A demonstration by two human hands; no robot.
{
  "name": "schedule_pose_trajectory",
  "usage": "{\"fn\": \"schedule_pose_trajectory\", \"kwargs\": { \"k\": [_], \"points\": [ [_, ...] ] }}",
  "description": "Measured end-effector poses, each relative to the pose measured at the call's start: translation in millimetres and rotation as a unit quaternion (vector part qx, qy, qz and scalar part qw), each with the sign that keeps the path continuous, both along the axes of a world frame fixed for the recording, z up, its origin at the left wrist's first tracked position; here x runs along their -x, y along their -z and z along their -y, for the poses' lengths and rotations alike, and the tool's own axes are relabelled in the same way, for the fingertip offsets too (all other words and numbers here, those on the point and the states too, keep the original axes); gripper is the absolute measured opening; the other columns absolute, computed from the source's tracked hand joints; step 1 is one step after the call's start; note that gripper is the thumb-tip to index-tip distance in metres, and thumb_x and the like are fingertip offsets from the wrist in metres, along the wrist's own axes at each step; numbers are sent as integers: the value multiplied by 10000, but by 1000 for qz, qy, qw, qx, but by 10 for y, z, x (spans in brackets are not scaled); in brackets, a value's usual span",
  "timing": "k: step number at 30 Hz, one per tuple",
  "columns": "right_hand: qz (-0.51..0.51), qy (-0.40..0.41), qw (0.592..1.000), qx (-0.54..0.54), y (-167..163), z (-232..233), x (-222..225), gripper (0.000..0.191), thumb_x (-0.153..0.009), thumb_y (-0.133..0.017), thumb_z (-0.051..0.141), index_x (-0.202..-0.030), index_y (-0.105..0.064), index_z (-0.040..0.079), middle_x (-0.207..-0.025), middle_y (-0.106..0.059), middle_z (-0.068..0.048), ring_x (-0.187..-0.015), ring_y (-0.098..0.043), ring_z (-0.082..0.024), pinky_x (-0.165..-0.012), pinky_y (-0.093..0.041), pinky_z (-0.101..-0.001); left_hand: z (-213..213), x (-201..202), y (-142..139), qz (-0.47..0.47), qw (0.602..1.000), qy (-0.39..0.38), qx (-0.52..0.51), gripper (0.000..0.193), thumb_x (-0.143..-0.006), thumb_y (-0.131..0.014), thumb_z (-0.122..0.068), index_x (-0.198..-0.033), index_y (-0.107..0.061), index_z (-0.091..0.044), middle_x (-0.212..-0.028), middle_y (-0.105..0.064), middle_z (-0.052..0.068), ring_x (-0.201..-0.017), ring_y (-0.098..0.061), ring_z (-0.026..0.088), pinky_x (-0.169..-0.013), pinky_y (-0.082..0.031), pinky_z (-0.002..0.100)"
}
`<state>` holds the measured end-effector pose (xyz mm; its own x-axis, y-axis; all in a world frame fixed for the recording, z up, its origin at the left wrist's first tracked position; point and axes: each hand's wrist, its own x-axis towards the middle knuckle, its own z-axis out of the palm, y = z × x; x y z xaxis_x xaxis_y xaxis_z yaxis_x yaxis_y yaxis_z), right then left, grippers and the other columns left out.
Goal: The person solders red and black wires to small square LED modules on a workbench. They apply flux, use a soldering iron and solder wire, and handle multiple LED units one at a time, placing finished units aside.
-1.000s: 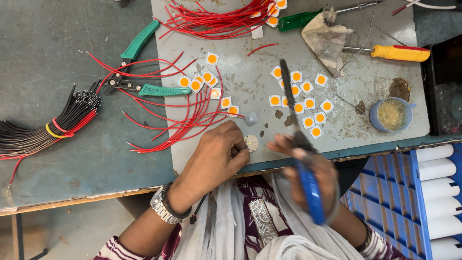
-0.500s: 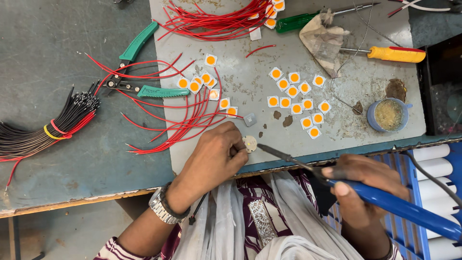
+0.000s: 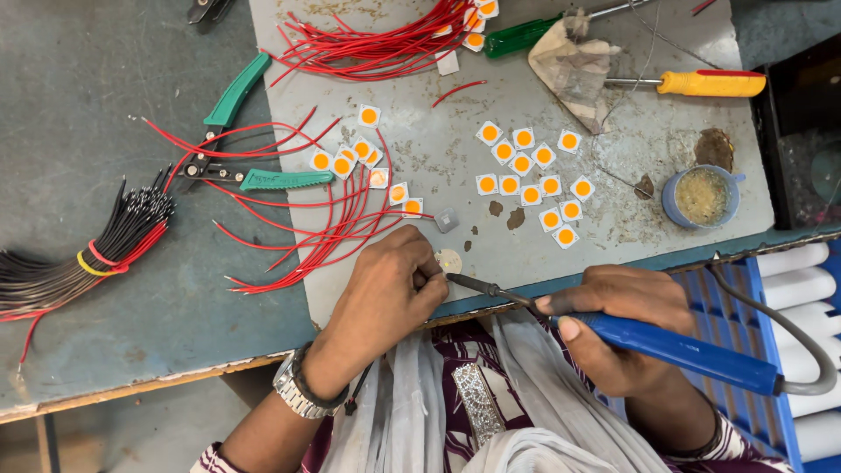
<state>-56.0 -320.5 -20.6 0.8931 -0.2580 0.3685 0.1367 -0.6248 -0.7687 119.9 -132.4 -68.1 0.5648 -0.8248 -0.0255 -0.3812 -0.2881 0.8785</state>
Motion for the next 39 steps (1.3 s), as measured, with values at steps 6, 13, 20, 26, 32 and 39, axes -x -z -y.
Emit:
{"fn": "schedule_pose_trajectory", "kwargs": {
  "k": [6, 13, 20, 26, 32, 39],
  "points": [
    [-19, -31, 999, 10, -105, 35, -55, 124, -820, -676, 111, -871, -732, 12, -721, -714, -63, -518, -620, -133, -502, -462, -281, 48, 18, -22, 0, 1000, -7, -9, 88, -751, -714, -26, -748, -654, 38, -820, -620, 127, -643, -663, 242, -579, -539, 341],
    [-14, -19, 1000, 10, -123, 80, -83, 131, -774, -690, 109, -833, -758, 14, -637, -688, -58, -459, -588, -147, -461, -431, -298, 123, 43, -54, 6, 999, -10, -50, 120, -723, -739, -33, -715, -641, 36, -781, -613, 120, -599, -630, 241, -547, -497, 354],
    [-3, 8, 999, -54, -77, 256, 53, 159, -790, -653, 97, -880, -731, -9, -764, -745, -96, -556, -684, -128, -526, -514, -249, 169, 44, -56, 1, 998, -7, -61, 131, -727, -740, -38, -712, -629, 31, -769, -604, 101, -581, -629, 218, -540, -504, 339],
    [-13, 32, 997, -71, 30, 247, 118, 123, -804, -683, 115, -849, -706, 2, -746, -735, -86, -563, -710, -118, -531, -529, -233, 163, 50, -61, 14, 998, 0, -56, 123, -737, -741, -41, -752, -643, 32, -778, -619, 105, -611, -648, 219, -559, -515, 332],
    [-27, 45, 996, -69, 57, 225, 139, 121, -795, -691, 120, -825, -709, 4, -707, -728, -73, -516, -683, -104, -500, -502, -229, 97, 36, -113, 30, 999, 31, -28, 97, -764, -730, -28, -818, -677, 34, -835, -646, 111, -668, -682, 221, -606, -549, 319],
    [-27, 34, 997, -66, 45, 197, 152, 117, -802, -685, 116, -832, -700, 3, -724, -730, -76, -519, -674, -87, -491, -490, -219, 36, 20, -136, 2, 999, 51, -15, 107, -824, -706, -17, -914, -723, 38, -920, -680, 100, -714, -727, 186, -643, -592, 288]
  ]
}}
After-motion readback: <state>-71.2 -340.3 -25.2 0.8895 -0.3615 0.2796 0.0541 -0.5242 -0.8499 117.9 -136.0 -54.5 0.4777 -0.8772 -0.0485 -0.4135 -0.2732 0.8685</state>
